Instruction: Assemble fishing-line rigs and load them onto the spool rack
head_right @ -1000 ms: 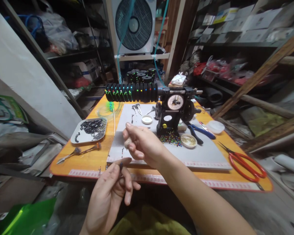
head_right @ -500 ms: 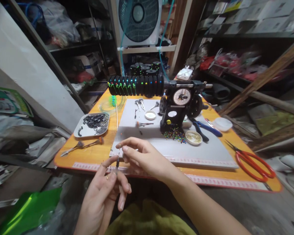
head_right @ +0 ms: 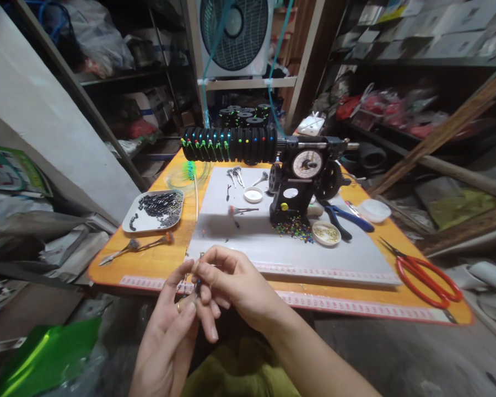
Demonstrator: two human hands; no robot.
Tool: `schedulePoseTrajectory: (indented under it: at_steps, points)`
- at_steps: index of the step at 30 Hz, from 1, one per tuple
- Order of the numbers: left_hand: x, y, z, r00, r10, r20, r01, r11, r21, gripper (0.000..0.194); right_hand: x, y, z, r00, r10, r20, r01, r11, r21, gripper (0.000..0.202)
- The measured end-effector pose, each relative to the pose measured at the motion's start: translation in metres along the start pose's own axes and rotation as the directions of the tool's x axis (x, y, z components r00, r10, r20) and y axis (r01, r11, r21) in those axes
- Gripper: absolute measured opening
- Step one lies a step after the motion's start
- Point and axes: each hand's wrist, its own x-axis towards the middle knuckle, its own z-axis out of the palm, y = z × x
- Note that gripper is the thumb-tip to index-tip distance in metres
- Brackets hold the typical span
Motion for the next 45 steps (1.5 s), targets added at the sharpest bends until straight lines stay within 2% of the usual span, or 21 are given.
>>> schedulePoseTrajectory:
  at_steps: [4,9,13,22,28,36,39,41,45]
  points:
    - [-0.002,-0.001,-0.001,0.999,-0.027,0.026,0.029,0.995,-0.090,0.052,-0.003,0.002,0.001,1.000,-0.003,0.018,0.002,0.999,0.053,0.032]
    - [-0.004,-0.005,-0.001,0.996,0.006,0.089,0.005,0.993,-0.122,0.045,-0.005,0.002,-0.002,0.999,0.007,0.045,-0.010,0.997,0.071,0.030]
    - [-0.004,-0.007,0.002,0.996,0.022,0.089,-0.011,0.992,-0.129,0.043,-0.006,0.001,-0.003,0.998,0.017,0.055,-0.022,0.996,0.084,0.027]
    - [-0.003,-0.006,-0.001,0.998,0.002,0.063,0.001,0.999,-0.049,0.066,0.000,0.003,0.000,0.999,0.002,0.039,-0.009,0.983,0.182,0.027]
    - [-0.007,-0.011,-0.006,0.999,-0.006,0.053,0.007,1.000,-0.026,0.066,-0.001,0.013,-0.004,0.998,0.004,0.061,-0.017,0.974,0.226,0.030]
    - [-0.009,-0.012,-0.004,0.998,-0.010,0.059,0.012,0.999,-0.042,0.065,-0.002,0.009,-0.005,0.995,0.030,0.090,-0.047,0.979,0.197,0.031]
    - [-0.007,-0.011,-0.003,0.998,-0.014,0.058,0.017,0.999,-0.046,0.068,0.001,0.006,-0.007,0.998,0.023,0.056,-0.031,0.988,0.149,0.034]
    - [-0.004,-0.009,-0.003,0.998,-0.022,0.057,0.024,0.999,-0.042,0.071,0.005,-0.003,-0.010,1.000,-0.021,-0.018,0.023,0.994,0.107,0.037]
    - [0.006,-0.008,0.000,0.998,0.008,0.066,-0.012,0.998,0.062,0.069,0.021,-0.040,-0.015,0.970,-0.174,-0.170,0.172,0.985,-0.024,0.034]
